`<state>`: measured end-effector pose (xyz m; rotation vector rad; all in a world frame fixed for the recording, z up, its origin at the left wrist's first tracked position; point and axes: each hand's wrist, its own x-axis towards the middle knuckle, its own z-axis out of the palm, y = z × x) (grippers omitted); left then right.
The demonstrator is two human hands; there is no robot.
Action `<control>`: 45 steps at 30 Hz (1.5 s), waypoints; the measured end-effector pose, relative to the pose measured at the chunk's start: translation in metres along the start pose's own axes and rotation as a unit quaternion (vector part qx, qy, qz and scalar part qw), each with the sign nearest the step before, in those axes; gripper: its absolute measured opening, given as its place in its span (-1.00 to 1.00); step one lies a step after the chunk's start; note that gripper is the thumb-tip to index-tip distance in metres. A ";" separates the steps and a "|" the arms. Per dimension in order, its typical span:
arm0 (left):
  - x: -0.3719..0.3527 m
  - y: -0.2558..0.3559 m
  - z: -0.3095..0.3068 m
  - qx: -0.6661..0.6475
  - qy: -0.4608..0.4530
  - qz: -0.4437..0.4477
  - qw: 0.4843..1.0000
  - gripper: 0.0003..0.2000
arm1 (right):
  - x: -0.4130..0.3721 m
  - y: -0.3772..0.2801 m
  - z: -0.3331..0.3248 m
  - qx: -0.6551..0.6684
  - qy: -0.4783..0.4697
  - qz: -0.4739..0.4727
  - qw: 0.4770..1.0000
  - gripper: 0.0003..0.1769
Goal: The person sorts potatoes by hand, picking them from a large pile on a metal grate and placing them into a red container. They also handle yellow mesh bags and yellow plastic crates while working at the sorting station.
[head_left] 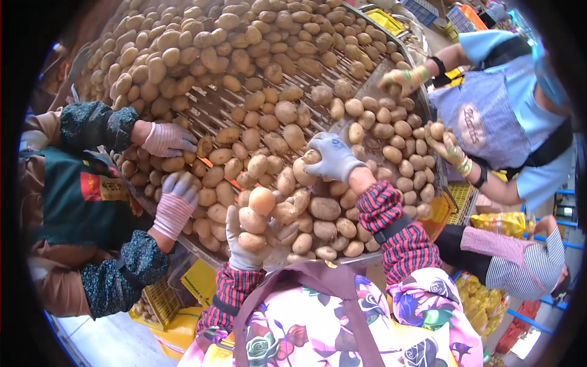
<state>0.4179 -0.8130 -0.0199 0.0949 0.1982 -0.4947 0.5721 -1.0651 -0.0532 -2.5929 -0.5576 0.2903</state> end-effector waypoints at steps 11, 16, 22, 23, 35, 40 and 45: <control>-0.042 -0.106 0.019 0.070 0.040 -0.345 0.935 -0.26 | -0.385 -0.041 0.057 0.798 0.340 0.132 0.480 -0.53; -0.045 -0.190 -0.008 0.179 -0.049 -0.644 0.742 -0.35 | -0.513 -0.118 0.147 0.766 0.502 0.232 0.329 -0.56; -0.055 -0.317 -0.086 0.363 0.024 -0.731 0.578 -0.41 | -0.587 -0.099 0.294 0.678 0.581 0.421 0.160 -0.56; -0.063 -0.327 -0.103 0.321 -0.034 -0.733 0.598 -0.47 | -0.597 -0.100 0.314 0.662 0.588 0.447 0.128 -0.56; 0.028 -0.165 -0.074 0.470 0.053 -0.321 0.821 -0.67 | -0.332 0.015 0.158 0.469 0.429 0.253 0.729 -0.67; 0.007 -0.094 -0.059 0.523 0.157 -0.126 0.828 -0.66 | -0.134 0.031 0.098 0.125 0.291 0.064 0.946 -0.50; 0.004 -0.076 -0.061 0.468 0.186 -0.045 0.863 -0.66 | -0.049 0.048 0.105 0.063 0.169 0.144 0.973 -0.28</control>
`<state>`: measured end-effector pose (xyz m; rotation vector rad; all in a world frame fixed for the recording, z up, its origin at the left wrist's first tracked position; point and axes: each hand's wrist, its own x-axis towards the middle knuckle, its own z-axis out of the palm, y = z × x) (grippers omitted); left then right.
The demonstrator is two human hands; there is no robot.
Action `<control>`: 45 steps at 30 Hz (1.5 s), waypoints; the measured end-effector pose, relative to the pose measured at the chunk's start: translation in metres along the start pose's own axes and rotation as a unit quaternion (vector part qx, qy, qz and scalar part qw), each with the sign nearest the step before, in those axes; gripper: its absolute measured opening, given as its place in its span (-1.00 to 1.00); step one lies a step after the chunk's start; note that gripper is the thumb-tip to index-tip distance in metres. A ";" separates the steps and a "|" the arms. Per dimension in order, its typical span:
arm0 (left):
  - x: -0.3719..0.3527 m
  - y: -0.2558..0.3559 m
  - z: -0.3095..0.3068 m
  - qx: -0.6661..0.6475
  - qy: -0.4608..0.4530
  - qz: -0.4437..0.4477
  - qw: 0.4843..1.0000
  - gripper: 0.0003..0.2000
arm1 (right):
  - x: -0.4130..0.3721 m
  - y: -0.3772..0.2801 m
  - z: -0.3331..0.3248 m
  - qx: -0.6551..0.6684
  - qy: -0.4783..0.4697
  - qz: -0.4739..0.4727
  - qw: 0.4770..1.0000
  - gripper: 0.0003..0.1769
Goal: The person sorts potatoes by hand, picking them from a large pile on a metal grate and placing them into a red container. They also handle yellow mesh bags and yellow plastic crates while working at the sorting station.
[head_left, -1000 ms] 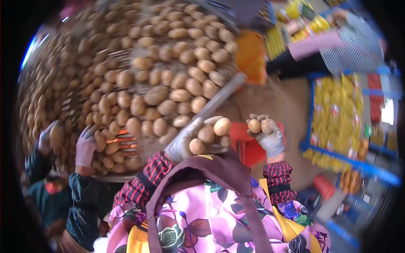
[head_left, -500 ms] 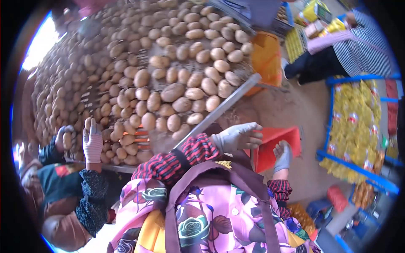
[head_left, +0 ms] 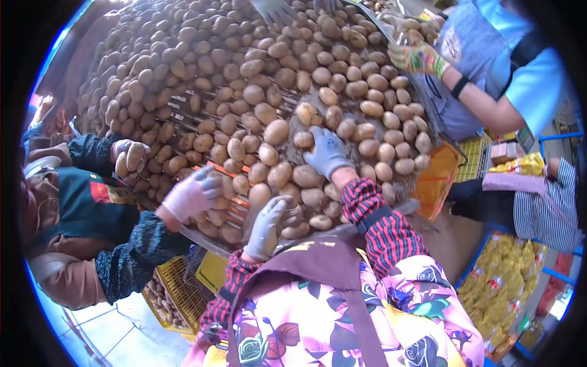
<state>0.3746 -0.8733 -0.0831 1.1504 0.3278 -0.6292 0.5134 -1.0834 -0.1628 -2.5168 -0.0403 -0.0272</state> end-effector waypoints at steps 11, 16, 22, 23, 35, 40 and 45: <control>0.169 0.055 0.047 0.767 -0.009 0.292 0.572 -0.64 | -0.021 0.053 -0.116 0.718 0.017 0.249 0.650 -0.72; 0.177 0.061 0.039 0.351 -0.058 0.042 0.934 -0.82 | -0.031 0.069 -0.134 0.609 -0.073 0.218 0.759 -0.58; 0.083 0.052 0.024 -0.245 -0.206 -0.033 0.947 -0.19 | -0.047 -0.001 -0.120 0.539 -0.081 0.108 0.831 -0.72; 0.079 0.053 0.029 -0.265 -0.250 -0.038 0.930 -0.09 | -0.049 -0.011 -0.123 0.514 -0.126 0.062 0.846 -0.71; 0.040 0.012 0.018 -0.492 -0.159 -0.154 0.842 -0.24 | -0.055 0.032 -0.075 -0.114 -0.166 -0.132 0.970 -0.51; 0.056 0.012 0.020 -0.510 -0.144 -0.031 0.847 -0.23 | -0.042 -0.013 -0.115 0.350 -0.231 0.059 0.906 -0.48; 0.049 0.025 0.017 -0.510 -0.116 -0.050 0.851 -0.14 | 0.049 -0.018 -0.083 0.093 -0.040 -0.120 0.988 -0.42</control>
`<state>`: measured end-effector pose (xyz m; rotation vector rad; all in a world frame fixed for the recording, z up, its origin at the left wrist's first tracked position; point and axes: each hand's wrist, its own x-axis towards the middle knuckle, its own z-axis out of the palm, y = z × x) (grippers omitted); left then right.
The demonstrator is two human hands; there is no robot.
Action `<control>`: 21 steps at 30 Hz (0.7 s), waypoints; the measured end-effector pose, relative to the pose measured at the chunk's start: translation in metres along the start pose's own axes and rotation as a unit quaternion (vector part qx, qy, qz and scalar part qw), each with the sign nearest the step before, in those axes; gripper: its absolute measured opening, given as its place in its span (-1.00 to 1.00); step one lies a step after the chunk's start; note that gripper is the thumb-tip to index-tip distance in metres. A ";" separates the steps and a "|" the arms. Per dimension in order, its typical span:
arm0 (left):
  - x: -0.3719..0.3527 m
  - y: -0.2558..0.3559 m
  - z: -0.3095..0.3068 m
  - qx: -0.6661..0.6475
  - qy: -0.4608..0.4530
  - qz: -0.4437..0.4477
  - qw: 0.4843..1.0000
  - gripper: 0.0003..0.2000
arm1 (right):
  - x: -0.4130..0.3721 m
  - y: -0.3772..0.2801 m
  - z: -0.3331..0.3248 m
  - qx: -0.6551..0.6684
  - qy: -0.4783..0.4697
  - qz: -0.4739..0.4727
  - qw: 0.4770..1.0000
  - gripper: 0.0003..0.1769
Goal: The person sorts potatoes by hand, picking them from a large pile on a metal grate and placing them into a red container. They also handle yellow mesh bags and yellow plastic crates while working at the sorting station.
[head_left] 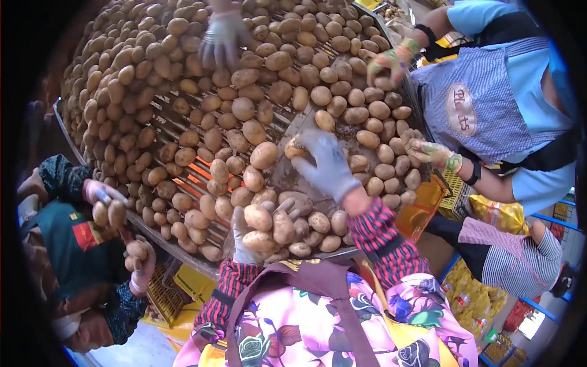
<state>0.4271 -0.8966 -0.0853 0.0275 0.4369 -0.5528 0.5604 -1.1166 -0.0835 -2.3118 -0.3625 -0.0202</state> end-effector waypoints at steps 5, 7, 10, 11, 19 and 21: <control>-0.009 0.014 0.026 0.054 0.035 0.018 0.998 -0.03 | 0.028 0.007 0.059 -0.119 -0.011 -0.091 0.989 -0.43; -0.010 0.023 0.024 0.073 0.032 0.043 0.996 -0.03 | 0.013 0.000 0.045 -0.027 -0.105 -0.010 0.994 -0.45; 0.000 0.035 0.021 0.073 0.020 0.050 0.996 -0.05 | 0.021 0.035 0.015 0.019 0.035 -0.015 0.999 -0.55; 0.004 0.036 0.022 0.069 0.015 0.046 0.996 -0.06 | 0.026 0.048 0.020 -0.107 0.167 -0.022 0.980 -0.61; 0.037 0.034 0.045 0.067 -0.063 0.013 0.996 -0.09 | 0.057 0.078 -0.001 -0.199 0.059 0.044 0.977 -0.69; 0.042 0.034 0.046 0.062 -0.075 0.018 0.995 -0.09 | 0.050 0.065 -0.009 -0.141 0.068 0.040 0.987 -0.65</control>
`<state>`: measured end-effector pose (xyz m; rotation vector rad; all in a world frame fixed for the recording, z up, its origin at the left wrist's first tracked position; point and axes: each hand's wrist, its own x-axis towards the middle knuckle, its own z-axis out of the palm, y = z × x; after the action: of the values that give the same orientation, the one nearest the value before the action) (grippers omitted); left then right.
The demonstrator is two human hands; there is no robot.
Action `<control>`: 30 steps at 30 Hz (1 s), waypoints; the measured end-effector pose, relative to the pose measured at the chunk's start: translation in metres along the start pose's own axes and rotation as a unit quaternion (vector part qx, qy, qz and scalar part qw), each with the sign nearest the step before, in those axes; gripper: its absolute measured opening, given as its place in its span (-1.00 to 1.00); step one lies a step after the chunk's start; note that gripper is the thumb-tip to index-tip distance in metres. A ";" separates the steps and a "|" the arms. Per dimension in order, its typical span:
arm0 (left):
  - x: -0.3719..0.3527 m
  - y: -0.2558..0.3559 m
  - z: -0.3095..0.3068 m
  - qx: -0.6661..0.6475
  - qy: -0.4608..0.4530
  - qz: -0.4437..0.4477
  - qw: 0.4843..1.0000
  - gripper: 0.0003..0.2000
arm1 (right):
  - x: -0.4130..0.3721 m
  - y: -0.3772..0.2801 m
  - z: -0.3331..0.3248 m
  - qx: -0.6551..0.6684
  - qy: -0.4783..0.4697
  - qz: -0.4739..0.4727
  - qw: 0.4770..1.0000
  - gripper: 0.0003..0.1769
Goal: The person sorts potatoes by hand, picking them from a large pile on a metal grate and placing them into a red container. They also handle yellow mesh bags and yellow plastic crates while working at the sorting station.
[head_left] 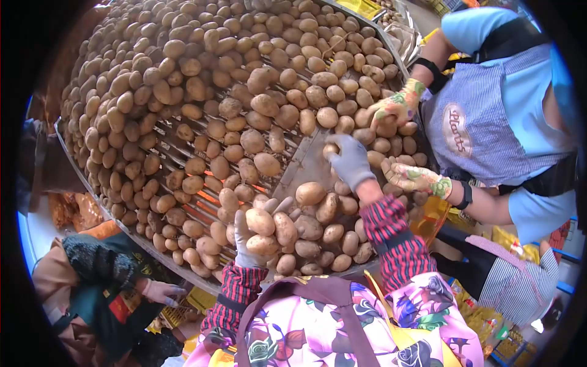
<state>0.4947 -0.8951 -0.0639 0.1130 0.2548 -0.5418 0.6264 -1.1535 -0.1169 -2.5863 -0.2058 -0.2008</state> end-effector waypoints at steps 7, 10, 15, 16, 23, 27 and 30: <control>-0.003 0.006 -0.010 0.023 0.037 0.011 0.999 -0.03 | -0.027 -0.057 0.006 0.191 -0.123 -0.087 0.970 -0.56; -0.011 0.012 -0.016 -0.020 0.073 0.044 0.996 -0.02 | -0.037 -0.049 0.023 0.030 -0.118 -0.142 0.982 -0.44; -0.028 0.020 -0.029 -0.023 0.079 0.060 0.995 -0.07 | -0.042 -0.015 0.021 -0.006 -0.104 -0.055 0.993 -0.36; -0.027 0.020 -0.028 -0.019 0.081 0.061 0.995 -0.07 | -0.038 -0.011 0.020 0.005 -0.115 -0.048 0.992 -0.35; -0.017 0.014 -0.021 -0.001 0.093 0.052 0.994 -0.07 | -0.026 -0.049 0.031 0.130 -0.290 -0.170 0.933 -0.32; -0.013 0.014 -0.024 0.032 0.070 0.042 0.996 -0.14 | -0.021 -0.049 0.031 0.202 -0.275 -0.096 0.935 -0.33; -0.010 0.020 -0.025 0.044 0.072 0.038 0.996 -0.12 | -0.021 -0.066 0.018 0.308 -0.254 -0.046 0.916 -0.33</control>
<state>0.4916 -0.8686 -0.0849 0.2464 0.3655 -0.4692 0.5956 -1.0909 -0.1032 -1.9470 -0.4916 0.4466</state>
